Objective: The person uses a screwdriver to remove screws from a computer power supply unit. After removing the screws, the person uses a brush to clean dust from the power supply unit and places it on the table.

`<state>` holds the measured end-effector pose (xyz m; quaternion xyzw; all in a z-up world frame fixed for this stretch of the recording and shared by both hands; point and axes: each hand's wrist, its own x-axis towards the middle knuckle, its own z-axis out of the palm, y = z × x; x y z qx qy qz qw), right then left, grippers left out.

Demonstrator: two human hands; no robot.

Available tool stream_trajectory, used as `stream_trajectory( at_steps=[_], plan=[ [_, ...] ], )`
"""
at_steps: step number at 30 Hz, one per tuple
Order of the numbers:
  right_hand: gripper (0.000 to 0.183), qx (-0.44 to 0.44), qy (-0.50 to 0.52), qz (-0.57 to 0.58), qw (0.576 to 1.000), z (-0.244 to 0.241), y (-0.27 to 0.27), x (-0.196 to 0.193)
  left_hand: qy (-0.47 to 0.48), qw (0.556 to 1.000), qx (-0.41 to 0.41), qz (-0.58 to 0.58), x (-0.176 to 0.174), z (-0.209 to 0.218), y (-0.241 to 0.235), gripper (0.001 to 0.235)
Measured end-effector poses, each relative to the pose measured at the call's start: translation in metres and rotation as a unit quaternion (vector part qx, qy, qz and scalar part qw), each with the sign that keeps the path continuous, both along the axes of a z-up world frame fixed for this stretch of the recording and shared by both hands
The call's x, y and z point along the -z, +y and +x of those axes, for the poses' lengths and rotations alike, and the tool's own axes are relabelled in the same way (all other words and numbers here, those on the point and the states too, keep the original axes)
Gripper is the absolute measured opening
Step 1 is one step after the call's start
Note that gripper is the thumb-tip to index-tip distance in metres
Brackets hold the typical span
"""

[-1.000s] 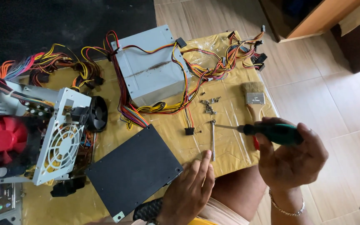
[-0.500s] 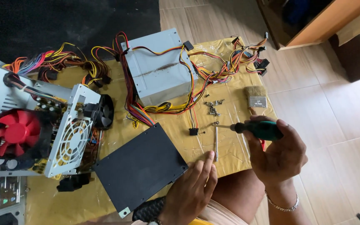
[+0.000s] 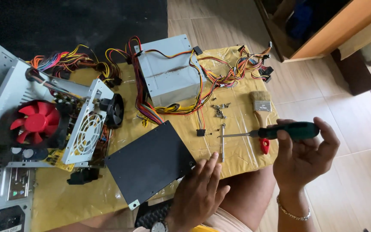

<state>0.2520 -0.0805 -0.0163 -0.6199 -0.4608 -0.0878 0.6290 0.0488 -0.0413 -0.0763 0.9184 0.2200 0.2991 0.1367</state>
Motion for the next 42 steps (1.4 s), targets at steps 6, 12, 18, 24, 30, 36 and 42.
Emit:
stream_trajectory(
  at_steps=[6, 12, 18, 24, 30, 36, 42],
  plan=[
    [0.045, 0.031, 0.030, 0.025, 0.999, 0.003, -0.016, 0.004, -0.168, 0.980, -0.041, -0.096, -0.015, 0.009, -0.006, 0.033],
    [0.042, 0.077, 0.012, 0.049, 0.996, -0.014, -0.040, -0.022, -0.225, 0.966, -0.093, -0.086, -0.041, -0.001, -0.019, 0.038],
    [0.047, 0.084, 0.037, 0.073, 0.993, -0.039, -0.044, -0.035, -0.284, 0.922, -0.055, -0.256, -0.068, -0.014, -0.010, 0.028],
    [0.049, 0.076, 0.069, 0.078, 0.992, -0.054, -0.040, -0.042, -0.370, 0.853, -0.054, -0.365, -0.068, -0.015, -0.015, 0.016],
    [0.050, 0.071, 0.081, 0.078, 0.991, -0.063, -0.043, -0.045, -0.448, 0.726, -0.035, -0.520, -0.062, -0.014, -0.020, 0.019],
    [0.049, 0.062, 0.091, 0.077, 0.991, -0.063, -0.044, -0.046, -0.461, 0.755, 0.001, -0.467, -0.065, -0.018, -0.018, 0.016],
    [0.063, 0.133, 0.116, 0.065, 0.982, -0.061, -0.048, -0.035, -0.380, 0.885, 0.064, -0.262, -0.058, -0.034, -0.004, 0.021]
  ],
)
